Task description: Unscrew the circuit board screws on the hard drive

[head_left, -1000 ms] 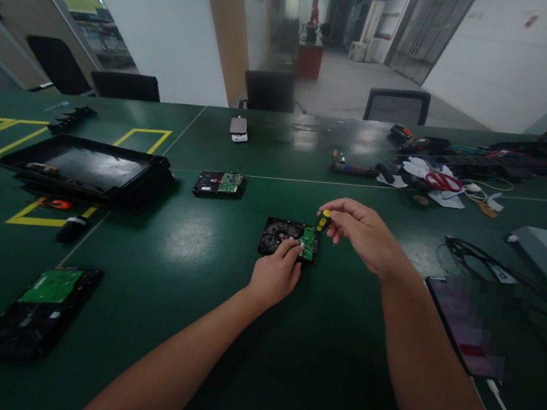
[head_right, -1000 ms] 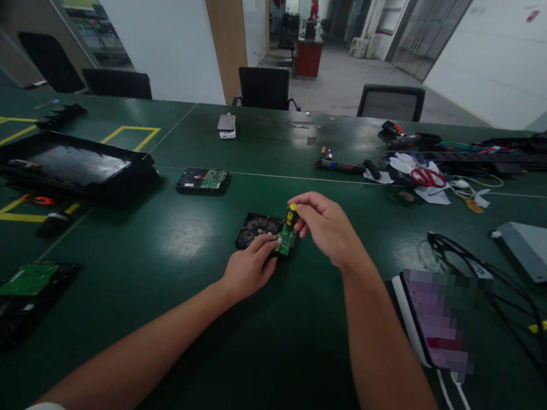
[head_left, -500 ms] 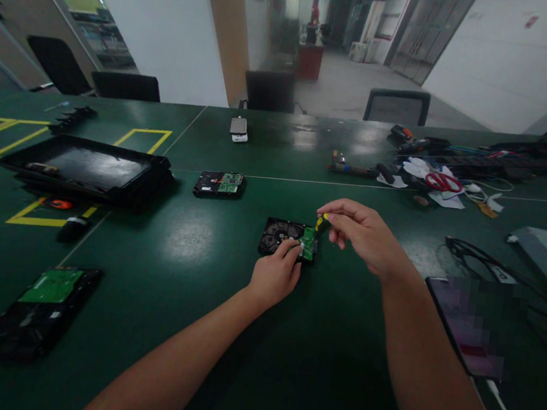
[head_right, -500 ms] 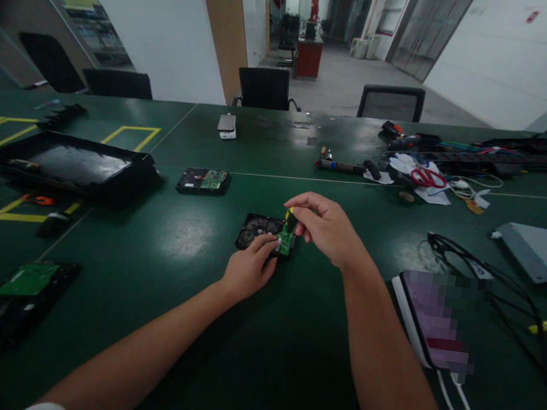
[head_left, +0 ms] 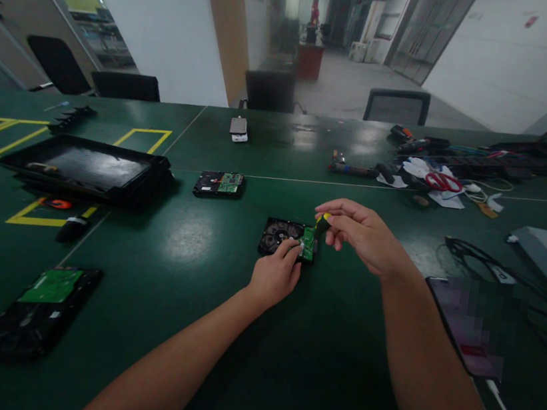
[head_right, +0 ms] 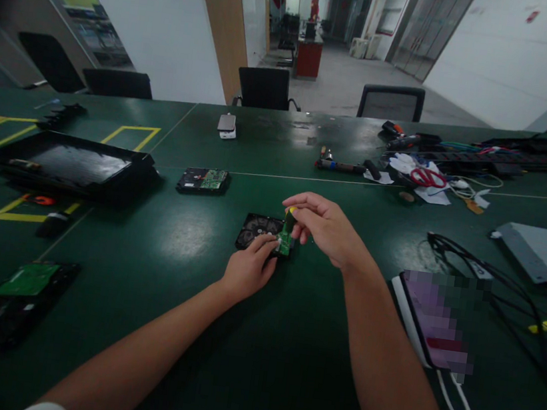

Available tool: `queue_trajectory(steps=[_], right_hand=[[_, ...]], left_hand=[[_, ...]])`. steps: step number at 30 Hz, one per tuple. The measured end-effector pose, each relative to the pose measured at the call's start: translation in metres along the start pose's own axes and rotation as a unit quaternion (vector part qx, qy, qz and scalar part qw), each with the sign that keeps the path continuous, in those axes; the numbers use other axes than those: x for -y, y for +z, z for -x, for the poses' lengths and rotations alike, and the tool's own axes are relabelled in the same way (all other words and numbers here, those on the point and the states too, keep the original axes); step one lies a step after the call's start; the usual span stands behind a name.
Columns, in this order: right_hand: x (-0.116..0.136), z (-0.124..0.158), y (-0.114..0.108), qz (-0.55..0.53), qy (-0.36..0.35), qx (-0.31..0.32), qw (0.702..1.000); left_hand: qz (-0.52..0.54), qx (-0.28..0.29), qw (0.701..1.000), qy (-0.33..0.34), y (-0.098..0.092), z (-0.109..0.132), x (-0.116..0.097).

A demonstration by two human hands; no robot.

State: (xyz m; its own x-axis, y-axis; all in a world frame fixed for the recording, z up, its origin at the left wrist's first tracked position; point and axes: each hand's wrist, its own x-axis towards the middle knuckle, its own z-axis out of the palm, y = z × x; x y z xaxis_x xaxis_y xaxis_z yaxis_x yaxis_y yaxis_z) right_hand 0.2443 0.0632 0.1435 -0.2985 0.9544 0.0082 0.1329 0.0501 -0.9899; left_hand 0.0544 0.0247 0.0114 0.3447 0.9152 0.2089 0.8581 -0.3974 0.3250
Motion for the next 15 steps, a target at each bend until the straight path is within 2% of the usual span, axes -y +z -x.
queue_trajectory(steps=[4,11,15], right_hand=[[0.0,-0.0003,-0.002,0.035,0.007,0.003,0.999],[-0.0001,-0.0003,-0.0001,-0.007,0.012,0.004,1.0],[0.0022,0.0015,0.0005,0.016,0.009,0.009,1.0]], left_hand=[[0.002,-0.002,1.0,0.004,0.0001,0.0002,0.0002],[0.004,-0.006,1.0,0.007,-0.0013,0.0002,-0.0002],[0.001,-0.007,1.0,0.006,-0.0013,0.0002,-0.0004]])
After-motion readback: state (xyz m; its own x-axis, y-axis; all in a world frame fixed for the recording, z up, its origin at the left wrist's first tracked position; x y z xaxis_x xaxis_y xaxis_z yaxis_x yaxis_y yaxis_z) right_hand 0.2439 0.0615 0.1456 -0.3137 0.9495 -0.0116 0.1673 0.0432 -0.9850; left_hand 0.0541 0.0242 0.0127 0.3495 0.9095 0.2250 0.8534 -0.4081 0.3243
